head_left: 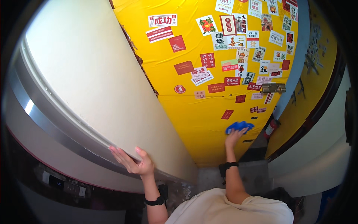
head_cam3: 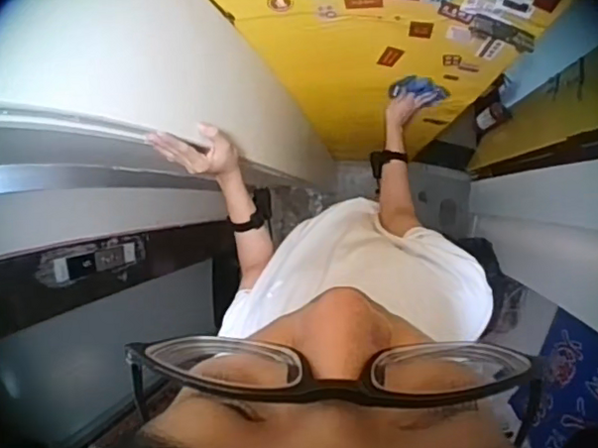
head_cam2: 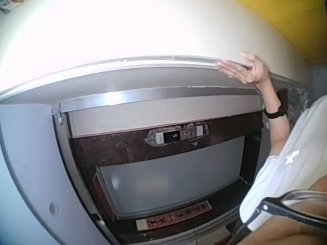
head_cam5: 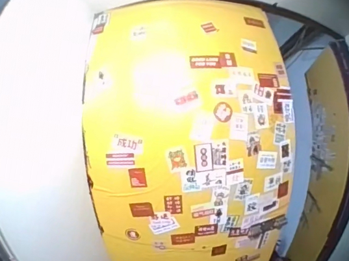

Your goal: Cleaning the surface and frame of an elevator door using a blue cloth.

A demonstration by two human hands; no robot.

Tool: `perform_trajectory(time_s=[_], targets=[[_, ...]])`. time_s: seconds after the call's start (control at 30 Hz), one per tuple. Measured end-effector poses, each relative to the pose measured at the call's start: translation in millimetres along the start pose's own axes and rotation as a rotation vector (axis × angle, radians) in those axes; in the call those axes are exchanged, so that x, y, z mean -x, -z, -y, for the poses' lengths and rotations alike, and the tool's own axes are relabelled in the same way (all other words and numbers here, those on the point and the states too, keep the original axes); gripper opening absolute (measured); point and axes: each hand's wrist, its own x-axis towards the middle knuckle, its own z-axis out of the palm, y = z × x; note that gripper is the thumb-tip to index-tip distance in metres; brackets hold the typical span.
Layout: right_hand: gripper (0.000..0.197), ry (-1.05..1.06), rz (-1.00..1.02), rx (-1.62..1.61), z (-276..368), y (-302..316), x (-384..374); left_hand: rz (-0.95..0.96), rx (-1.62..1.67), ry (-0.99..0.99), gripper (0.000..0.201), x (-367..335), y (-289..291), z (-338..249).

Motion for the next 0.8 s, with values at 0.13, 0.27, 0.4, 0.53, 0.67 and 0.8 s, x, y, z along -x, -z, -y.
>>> perform_trajectory(time_s=[0.13,0.27,0.4,0.53,0.67,0.8], targets=[[0.043,-0.234,-0.096,-0.080,-56,9,-60,0.001,0.007,0.019,0.063,1,-4,-3],[0.040,-0.211,-0.215,-0.202,-15,34,-111,0.012,-0.030,0.017,0.063,0,0,-1],[0.044,-0.108,-0.264,-0.165,63,52,-145,-0.004,-0.016,0.015,0.062,-2,-2,-2],[0.042,-0.045,-0.159,-0.146,134,43,-129,0.002,-0.033,0.015,0.063,-2,-1,-3],[0.048,0.091,-0.128,-0.142,201,33,-103,0.009,-0.024,0.035,0.063,2,-2,-3],[0.052,0.174,-0.031,-0.096,256,23,-73,0.008,-0.022,0.021,0.063,0,0,-2]])
